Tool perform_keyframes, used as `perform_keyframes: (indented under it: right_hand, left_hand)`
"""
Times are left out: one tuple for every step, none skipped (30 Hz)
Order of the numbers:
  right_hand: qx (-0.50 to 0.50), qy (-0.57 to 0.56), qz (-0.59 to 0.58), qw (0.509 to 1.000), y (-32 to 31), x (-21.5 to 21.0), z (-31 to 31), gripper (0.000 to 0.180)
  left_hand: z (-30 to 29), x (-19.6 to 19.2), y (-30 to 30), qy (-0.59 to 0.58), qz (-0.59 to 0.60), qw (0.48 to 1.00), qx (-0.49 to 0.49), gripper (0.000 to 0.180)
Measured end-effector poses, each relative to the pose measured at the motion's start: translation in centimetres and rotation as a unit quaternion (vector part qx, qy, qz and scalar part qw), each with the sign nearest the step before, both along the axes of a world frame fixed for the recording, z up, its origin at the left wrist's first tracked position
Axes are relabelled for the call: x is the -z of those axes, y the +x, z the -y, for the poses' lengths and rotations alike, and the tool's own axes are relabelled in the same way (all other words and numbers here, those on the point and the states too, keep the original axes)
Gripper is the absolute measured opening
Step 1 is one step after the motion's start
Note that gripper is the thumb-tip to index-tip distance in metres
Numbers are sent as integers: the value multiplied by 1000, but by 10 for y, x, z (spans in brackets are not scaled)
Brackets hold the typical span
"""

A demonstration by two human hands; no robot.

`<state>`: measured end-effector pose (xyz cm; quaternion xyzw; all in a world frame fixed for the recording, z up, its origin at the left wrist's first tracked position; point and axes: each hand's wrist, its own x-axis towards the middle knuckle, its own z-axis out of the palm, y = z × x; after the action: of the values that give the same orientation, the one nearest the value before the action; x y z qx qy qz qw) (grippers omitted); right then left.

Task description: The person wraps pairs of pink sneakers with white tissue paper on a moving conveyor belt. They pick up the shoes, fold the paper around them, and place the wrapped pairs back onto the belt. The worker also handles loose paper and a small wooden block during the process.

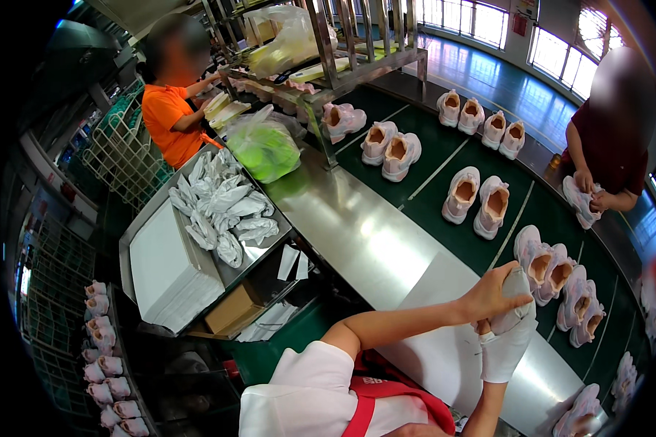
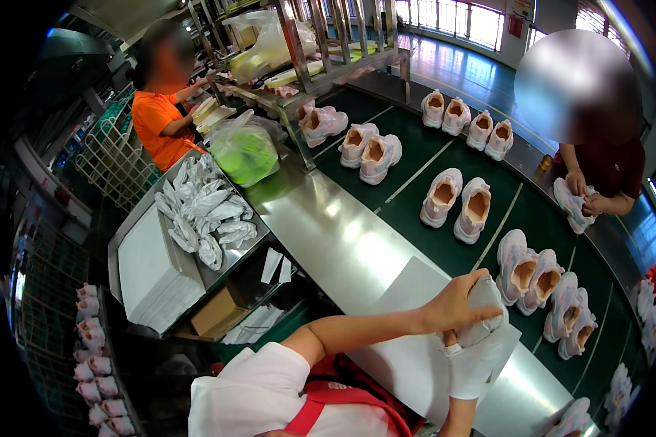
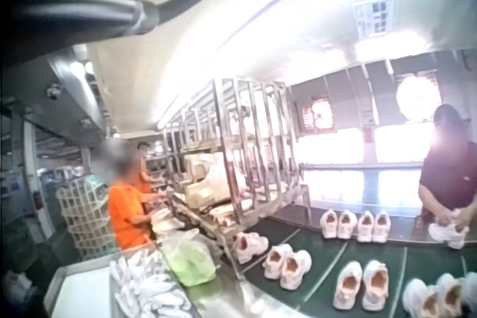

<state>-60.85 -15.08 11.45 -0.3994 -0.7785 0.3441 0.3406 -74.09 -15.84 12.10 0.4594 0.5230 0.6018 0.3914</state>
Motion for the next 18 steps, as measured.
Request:
perform_keyframes:
  right_hand:
    - [-16, -115, -34, 993, 0, 3, 2, 74]
    - [-36, -149, -54, 987, -1, 4, 2, 71]
    - [-56, -182, -73, 979, -1, 5, 2, 67]
    - [-75, -216, -93, 969, -2, 6, 2, 64]
    - [-92, -249, -114, 957, -2, 8, 1, 61]
    - [-99, -189, -117, 970, -3, 13, -3, 59]
    - [-103, -130, -118, 979, -6, 21, -10, 58]
    - [-111, -115, -111, 981, -3, 26, -20, 58]
    - [-122, -99, -104, 982, -2, 30, -29, 58]
    - [-148, -189, -110, 965, -1, 27, -37, 59]
    - [-166, -277, -110, 940, -3, 21, -44, 60]
    - [-144, -199, -110, 963, 0, 34, -49, 62]
    - [-93, -167, -55, 980, 2, 29, -51, 70]
    - [-72, -93, -36, 992, 3, 7, -45, 75]
    - [-85, -9, -43, 995, 9, 3, -45, 78]
    - [-59, 28, 2, 998, 17, 14, -46, 79]
    - [-57, -20, -7, 998, 18, 2, -41, 73]
    - [-21, 22, 10, 999, 20, 11, -42, 68]
  left_hand:
    - [-1, -2, -1, -10, -2, 1000, 12, 58]
    - [-1, -3, -2, -20, -6, 1000, 23, 59]
    - [-2, 4, -1, 44, -74, 995, -41, 59]
    - [-7, 17, 2, 107, -141, 979, -103, 59]
    - [-13, 21, 6, 144, -126, 972, -136, 58]
    - [-19, 24, 11, 180, -111, 963, -168, 57]
    - [-28, 25, 15, 188, -13, 967, -170, 55]
    - [-37, 24, 22, 191, 90, 964, -164, 53]
    - [-46, 29, 24, 163, 192, 961, -110, 45]
    - [-55, 42, 11, 105, 218, 970, -8, 38]
    - [-58, 51, 0, 47, 245, 963, 103, 30]
    - [-59, 55, 1, 25, 297, 950, 93, 23]
    - [-62, 53, 1, 2, 343, 936, 83, 19]
    - [-59, 46, 1, 62, 330, 941, 44, 23]
    - [-58, 37, 5, 88, 326, 941, -18, 22]
    - [-67, 36, 11, 103, 345, 933, -8, 25]
    - [-72, 37, 14, 116, 359, 926, -16, 28]
    - [-80, 38, 17, 84, 382, 920, 1, 32]
